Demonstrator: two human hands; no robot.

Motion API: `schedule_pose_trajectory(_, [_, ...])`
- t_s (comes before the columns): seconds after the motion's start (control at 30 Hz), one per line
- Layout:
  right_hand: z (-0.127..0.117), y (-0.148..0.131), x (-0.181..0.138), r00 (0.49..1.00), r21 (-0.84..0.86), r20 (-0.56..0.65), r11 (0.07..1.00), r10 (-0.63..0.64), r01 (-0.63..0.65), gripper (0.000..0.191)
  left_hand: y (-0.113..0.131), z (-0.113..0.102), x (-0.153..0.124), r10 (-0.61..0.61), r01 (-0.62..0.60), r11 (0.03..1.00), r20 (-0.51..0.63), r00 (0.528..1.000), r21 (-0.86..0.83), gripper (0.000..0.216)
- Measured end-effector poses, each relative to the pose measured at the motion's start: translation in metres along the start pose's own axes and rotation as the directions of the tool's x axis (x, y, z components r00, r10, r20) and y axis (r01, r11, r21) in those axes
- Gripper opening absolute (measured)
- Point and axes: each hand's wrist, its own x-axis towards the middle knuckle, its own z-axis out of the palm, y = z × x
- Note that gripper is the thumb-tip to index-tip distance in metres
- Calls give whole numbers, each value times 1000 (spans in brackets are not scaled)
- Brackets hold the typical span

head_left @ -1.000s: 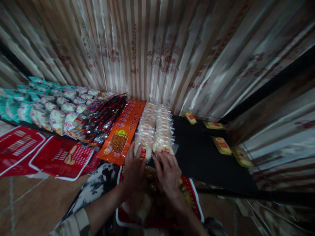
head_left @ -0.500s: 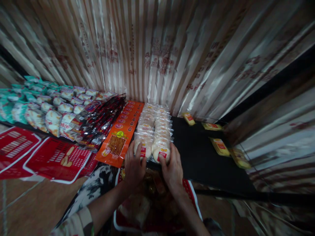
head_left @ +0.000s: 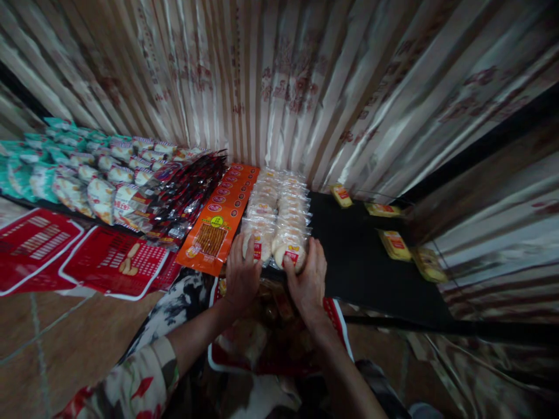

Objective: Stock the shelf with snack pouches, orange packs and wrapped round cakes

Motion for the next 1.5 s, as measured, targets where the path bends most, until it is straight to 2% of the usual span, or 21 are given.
schedule_pose_trajectory(0.1, [-8, -6, -5, 994, 14, -76, 997, -75, 76, 55, 0, -1, -3, 9, -9, 1000, -3, 1000, -21, 51])
schedule_pose_trajectory(0.17, [-15, -11, -10, 986, 64, -79, 986, -149, 154, 45, 0, -2, -5, 21, -21, 999, -5, 1000, -39, 49])
schedule_pose_trajectory(0.23, [-21, -17, -17, 972, 150, -6, 961, -235, 233, 31, 0, -5, -10, 24, -24, 997, -7, 1000, -68, 44])
schedule_pose_trajectory(0.33, [-25, -27, -25, 902, 260, 247, 921, -354, 290, 20, -3, -14, -24, 41, -45, 990, -28, 999, -135, 36])
schedule_pose_trajectory(0.4, [-24, -31, -30, 806, 265, 463, 925, -370, 272, 20, -9, -19, -41, 60, -65, 983, -36, 998, -169, 31])
schedule_pose_trajectory(0.43, [-23, -33, -33, 738, 251, 572, 933, -358, 258, 20, -13, -21, -53, 64, -67, 982, -25, 998, -176, 29])
schedule_pose_trajectory(0.5, [-20, -33, -40, 574, 204, 757, 948, -312, 245, 21, -22, -22, -80, 61, -53, 981, 39, 997, -189, 29])
schedule_pose_trajectory(0.57, [-16, -31, -49, 424, 138, 873, 955, -243, 262, 25, -31, -20, -110, 19, -3, 988, 100, 995, -151, 32])
schedule_pose_trajectory(0.6, [-13, -29, -53, 372, 105, 906, 958, -203, 268, 27, -34, -19, -124, 4, 11, 993, 118, 993, -121, 34])
schedule_pose_trajectory(0.67, [-7, -25, -61, 320, 53, 937, 964, -138, 261, 32, -39, -16, -148, -36, 47, 997, 170, 985, -62, 35])
schedule_pose_trajectory(0.73, [1, -20, -66, 310, 42, 944, 973, -112, 225, 41, -40, -13, -162, -63, 68, 998, 205, 977, -15, 41])
schedule_pose_trajectory(0.83, [10, -11, -67, 325, 46, 940, 984, -102, 173, 51, -39, -8, -164, -60, 62, 998, 258, 964, 1, 43])
schedule_pose_trajectory(0.93, [15, -3, -65, 324, 82, 938, 986, -126, 146, 49, -40, -3, -155, -88, 104, 994, 280, 956, -44, 43])
schedule_pose_trajectory(1.07, [11, 1, -60, 349, 151, 921, 985, -173, 89, 43, -41, -1, -138, -182, 222, 960, 226, 957, -169, 44])
schedule_pose_trajectory(1.17, [5, 0, -52, 415, 258, 879, 966, -234, -3, 31, -36, -7, -120, -266, 325, 901, 227, 937, -286, 45])
schedule_pose_trajectory(1.33, [-5, -6, -32, 517, 379, 813, 918, -270, -116, 12, -27, -14, -85, -397, 416, 801, 137, 907, -430, 35])
schedule_pose_trajectory(1.43, [-12, -15, -23, 577, 412, 775, 899, -258, -152, 14, -25, -18, -72, -450, 460, 763, 138, 882, -455, 29])
schedule_pose_trajectory(1.5, [-15, -19, -21, 626, 422, 745, 890, -231, -173, 20, -21, -24, -70, -442, 431, 791, 82, 893, -434, 29])
